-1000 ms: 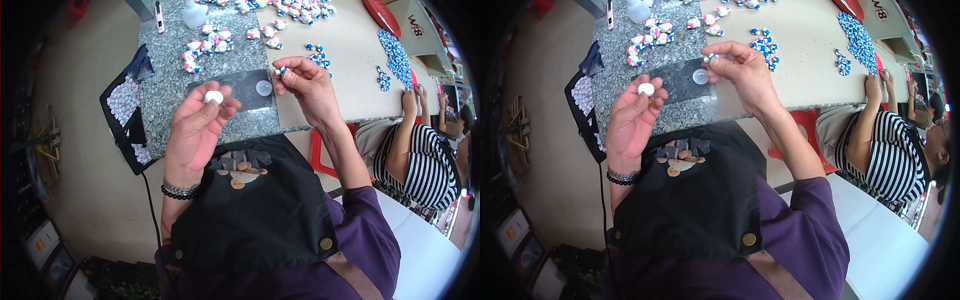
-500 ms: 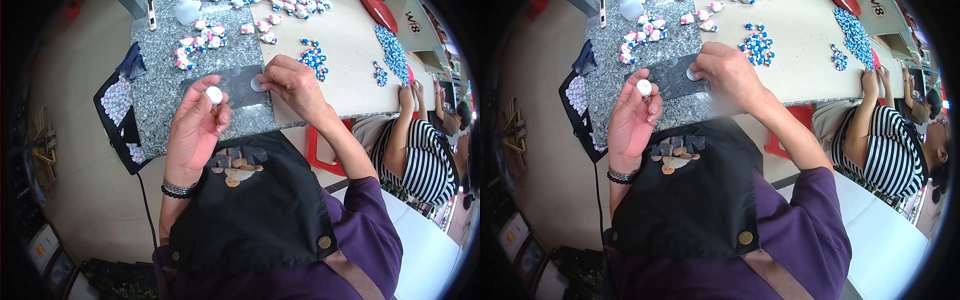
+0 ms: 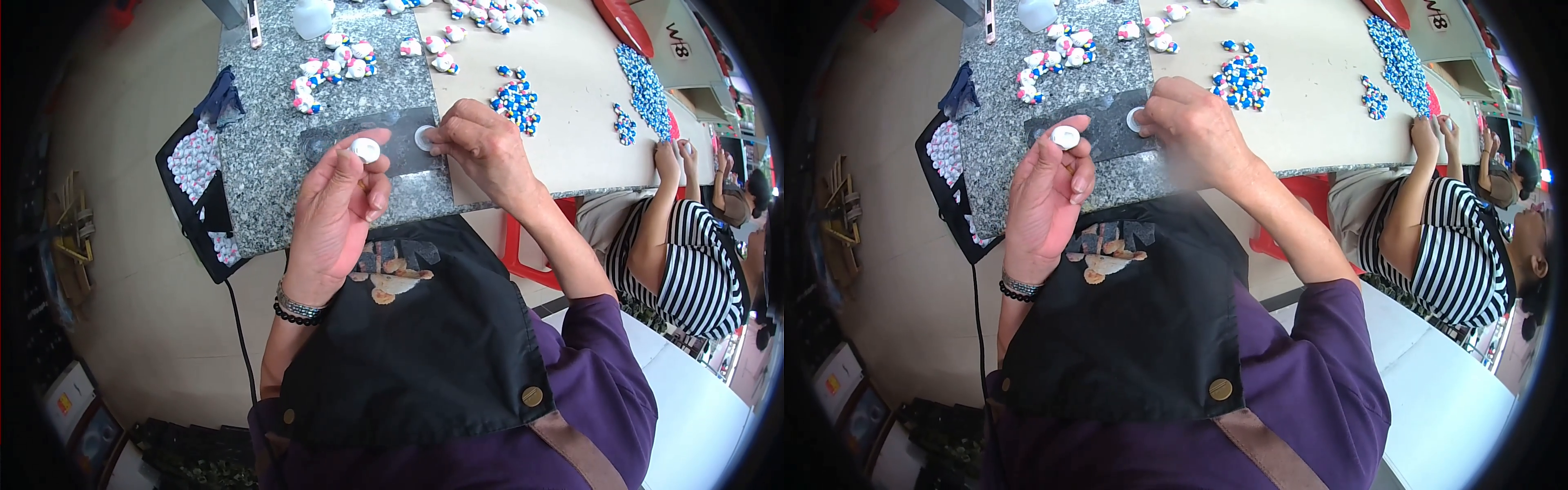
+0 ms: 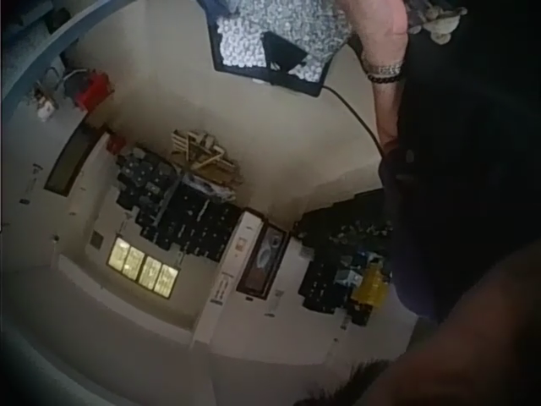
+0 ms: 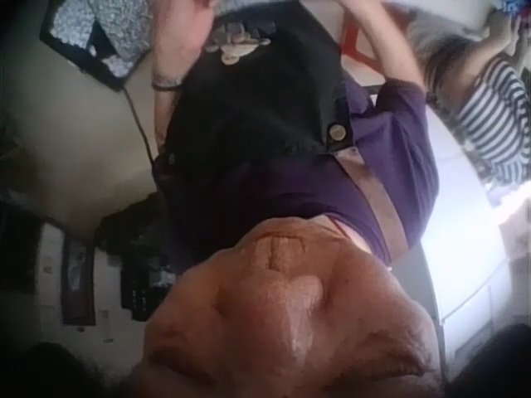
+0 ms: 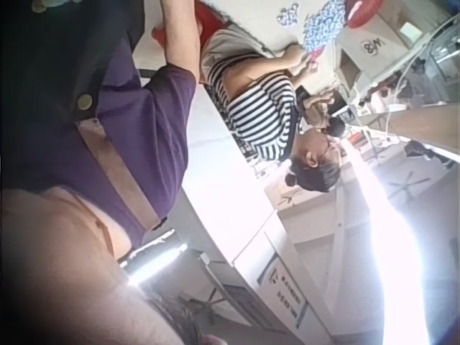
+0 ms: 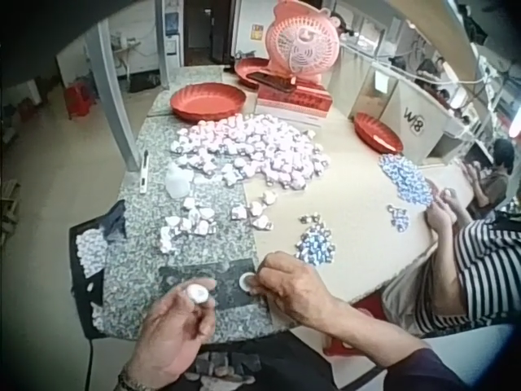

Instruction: The person assembles figurines by dipping figurine body pieces into glue, attaching them to figurine heads by hand, and placing the assembled figurines on the table.

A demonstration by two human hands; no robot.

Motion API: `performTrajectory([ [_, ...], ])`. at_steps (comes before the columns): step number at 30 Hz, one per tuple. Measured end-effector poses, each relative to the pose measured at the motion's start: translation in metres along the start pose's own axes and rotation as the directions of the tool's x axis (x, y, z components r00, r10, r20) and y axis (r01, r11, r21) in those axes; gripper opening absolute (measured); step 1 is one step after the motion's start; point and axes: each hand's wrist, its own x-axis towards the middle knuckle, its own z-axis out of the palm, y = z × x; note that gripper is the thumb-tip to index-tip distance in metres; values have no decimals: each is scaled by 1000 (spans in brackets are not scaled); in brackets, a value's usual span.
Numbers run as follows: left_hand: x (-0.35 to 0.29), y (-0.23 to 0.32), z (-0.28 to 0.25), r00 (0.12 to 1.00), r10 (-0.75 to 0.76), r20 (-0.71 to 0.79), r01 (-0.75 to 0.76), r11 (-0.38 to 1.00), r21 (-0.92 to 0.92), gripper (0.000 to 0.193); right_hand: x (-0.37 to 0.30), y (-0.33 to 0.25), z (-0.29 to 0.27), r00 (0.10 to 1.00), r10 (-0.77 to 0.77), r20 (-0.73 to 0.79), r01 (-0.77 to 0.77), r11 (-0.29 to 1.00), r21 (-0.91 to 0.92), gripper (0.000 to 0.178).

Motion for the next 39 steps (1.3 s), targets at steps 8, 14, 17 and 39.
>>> performTrajectory([
  [8,7,-9,11,999,8,-47,-8,1000,3,36,5,-36,6,879,443,-176,-207,688,695,16],
  [14,9,-15,15,998,53,-31,-53,999,13,30,4,-41,20,887,414,-207,-161,695,701,17],
  [17,9,-15,17,997,73,-29,-72,997,40,29,5,-43,18,924,304,-230,-121,807,578,17],
  [39,19,10,2,935,344,-82,-270,843,465,25,27,-37,-8,950,303,-83,-238,867,438,47],
])
